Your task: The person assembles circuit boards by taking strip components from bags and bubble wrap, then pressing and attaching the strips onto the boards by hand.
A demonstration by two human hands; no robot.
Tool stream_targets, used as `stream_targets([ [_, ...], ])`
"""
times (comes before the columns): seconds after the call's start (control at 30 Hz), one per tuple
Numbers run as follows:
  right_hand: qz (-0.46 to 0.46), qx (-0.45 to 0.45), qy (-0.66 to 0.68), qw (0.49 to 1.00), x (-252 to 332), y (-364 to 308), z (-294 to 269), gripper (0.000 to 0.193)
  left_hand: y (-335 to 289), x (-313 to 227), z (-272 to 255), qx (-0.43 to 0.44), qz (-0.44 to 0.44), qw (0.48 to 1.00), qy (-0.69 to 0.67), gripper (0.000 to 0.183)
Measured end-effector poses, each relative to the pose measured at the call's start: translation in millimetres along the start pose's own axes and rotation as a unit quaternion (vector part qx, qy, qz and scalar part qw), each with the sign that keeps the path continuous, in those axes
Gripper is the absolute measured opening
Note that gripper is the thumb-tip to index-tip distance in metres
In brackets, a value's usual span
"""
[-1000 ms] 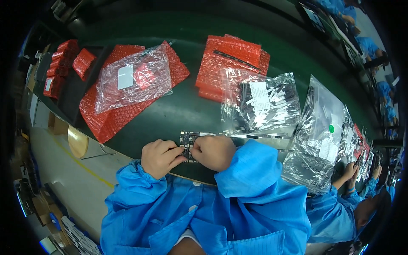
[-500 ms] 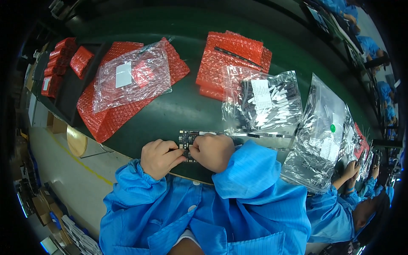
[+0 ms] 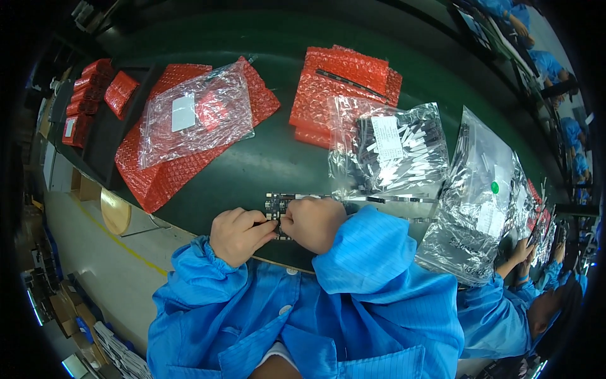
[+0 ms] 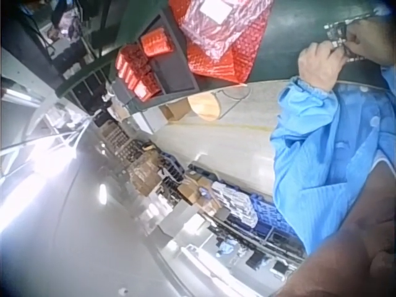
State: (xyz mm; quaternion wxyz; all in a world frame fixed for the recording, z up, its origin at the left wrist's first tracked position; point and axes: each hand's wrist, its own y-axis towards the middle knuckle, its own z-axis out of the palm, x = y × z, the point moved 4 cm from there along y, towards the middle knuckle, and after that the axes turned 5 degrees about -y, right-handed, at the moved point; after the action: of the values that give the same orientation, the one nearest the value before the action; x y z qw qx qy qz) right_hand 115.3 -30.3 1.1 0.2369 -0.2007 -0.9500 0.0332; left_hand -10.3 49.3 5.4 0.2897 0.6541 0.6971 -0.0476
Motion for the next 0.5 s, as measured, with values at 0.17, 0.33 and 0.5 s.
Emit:
stream_targets([
  [0.17,-0.006,0.003,0.002,1.000,-0.4,0.8,-0.2,0.015,0.5,-0.7,-0.1,0.003,-0.006,1.000,-0.001,0.019],
  [0.33,-0.010,0.026,0.007,1.000,1.2,1.4,-1.4,0.017,0.9,-1.0,0.0,0.010,-0.003,1.000,-0.001,0.018],
  [0.5,0.000,0.014,-0.020,1.000,1.9,3.3,0.2,0.018,1.6,-1.2,0.2,0.008,-0.004,1.000,0.003,0.018],
])
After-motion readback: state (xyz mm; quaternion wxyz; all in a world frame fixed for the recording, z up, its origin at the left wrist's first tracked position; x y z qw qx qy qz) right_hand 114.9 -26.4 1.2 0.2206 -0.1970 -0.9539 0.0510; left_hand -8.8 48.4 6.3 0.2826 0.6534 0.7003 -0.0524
